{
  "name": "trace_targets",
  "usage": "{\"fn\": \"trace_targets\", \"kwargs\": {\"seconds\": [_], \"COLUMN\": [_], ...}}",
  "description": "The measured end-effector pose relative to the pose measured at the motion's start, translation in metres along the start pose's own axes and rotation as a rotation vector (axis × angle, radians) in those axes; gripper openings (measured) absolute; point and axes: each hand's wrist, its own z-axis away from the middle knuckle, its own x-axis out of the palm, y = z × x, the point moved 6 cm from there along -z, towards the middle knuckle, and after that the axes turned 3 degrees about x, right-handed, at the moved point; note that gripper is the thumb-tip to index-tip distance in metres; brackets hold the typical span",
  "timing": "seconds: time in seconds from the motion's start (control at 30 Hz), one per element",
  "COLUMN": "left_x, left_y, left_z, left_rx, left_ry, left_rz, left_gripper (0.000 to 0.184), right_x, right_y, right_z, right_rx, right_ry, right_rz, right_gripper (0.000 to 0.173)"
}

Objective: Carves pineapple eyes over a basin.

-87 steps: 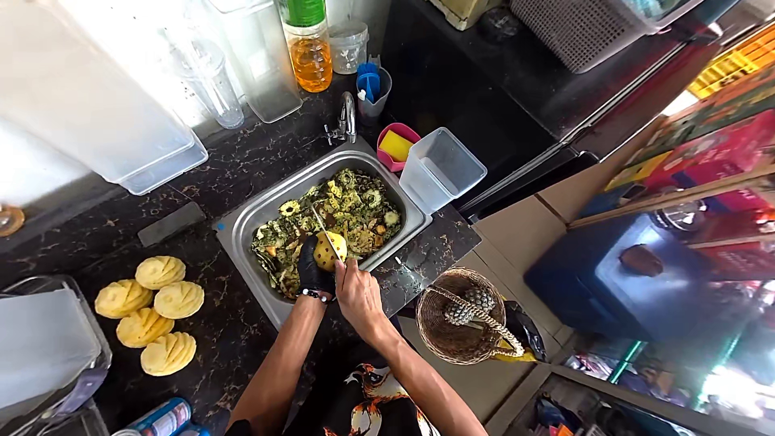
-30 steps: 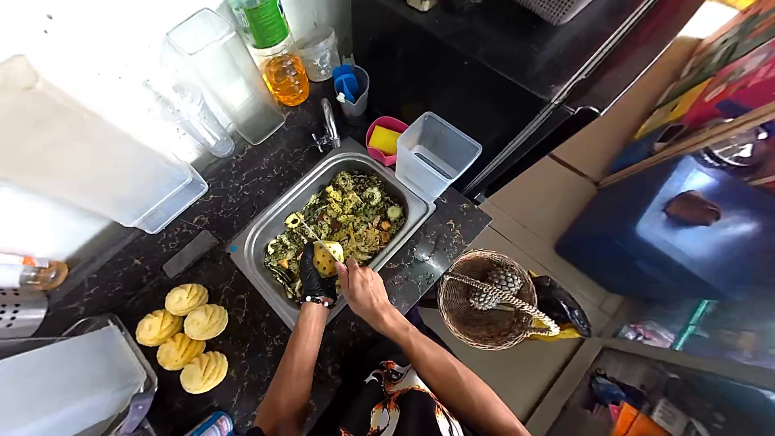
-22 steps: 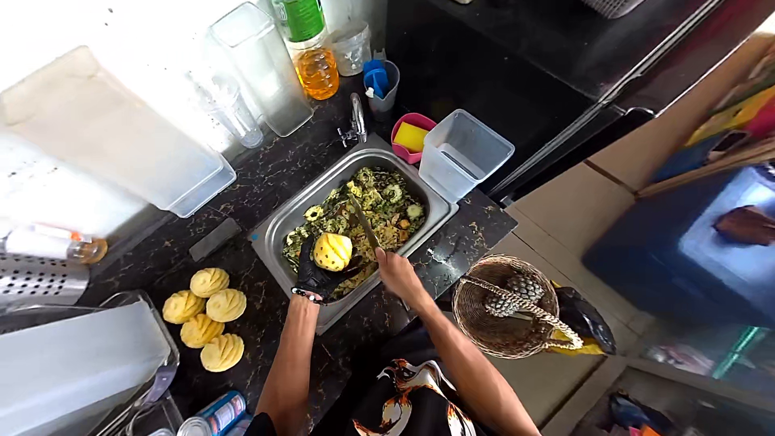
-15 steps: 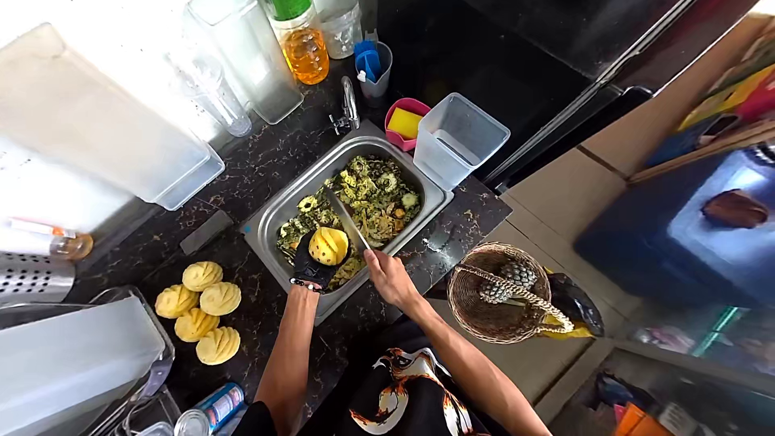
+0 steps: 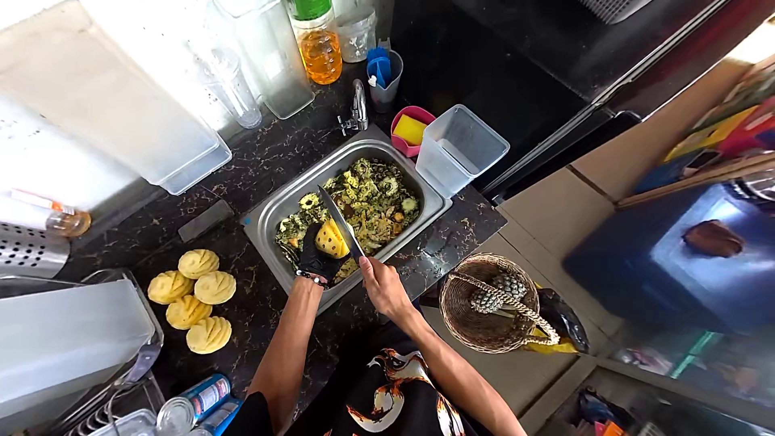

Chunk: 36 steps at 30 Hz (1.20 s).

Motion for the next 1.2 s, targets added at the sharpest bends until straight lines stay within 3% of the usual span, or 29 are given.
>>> {"fn": "trace_targets", "kwargs": {"seconds": [0.8, 0.87, 0.97, 1.07, 1.13, 1.2], "left_x": [0.022, 0.024, 0.025, 0.037, 0.031, 0.008], "left_y": [-0.004, -0.003, -0.005, 0.015, 0.018, -0.002], "left_z": [-0.011, -0.015, -0.013, 0.036, 0.046, 0.000], "left_rx": [-0.082, -0.070, -0.065, -0.007, 0.045, 0.016], "left_ry": [0.070, 0.060, 0.061, 0.133, 0.132, 0.061], "left_rz": [0.037, 0.015, -0.015, -0.155, -0.146, -0.009], "left_gripper": [0.046, 0.046, 0.047, 0.040, 0.039, 0.044], "right_x": [-0.001, 0.000, 0.002, -0.003, -0.013, -0.027], "right_y": [0.016, 0.020, 0.018, 0.016, 0.016, 0.025], "right_z": [-0.006, -0.004, -0.002, -0.002, -0.009, -0.023], "right_rx": [0.078, 0.121, 0.271, 0.314, 0.195, 0.131], "right_ry": [-0.088, -0.129, -0.271, -0.373, -0.268, -0.066], "right_rz": [-0.166, -0.265, -0.648, -0.936, -0.863, -0.497], "right_gripper": [0.063, 0.062, 0.058, 0.058, 0.057, 0.060]}}
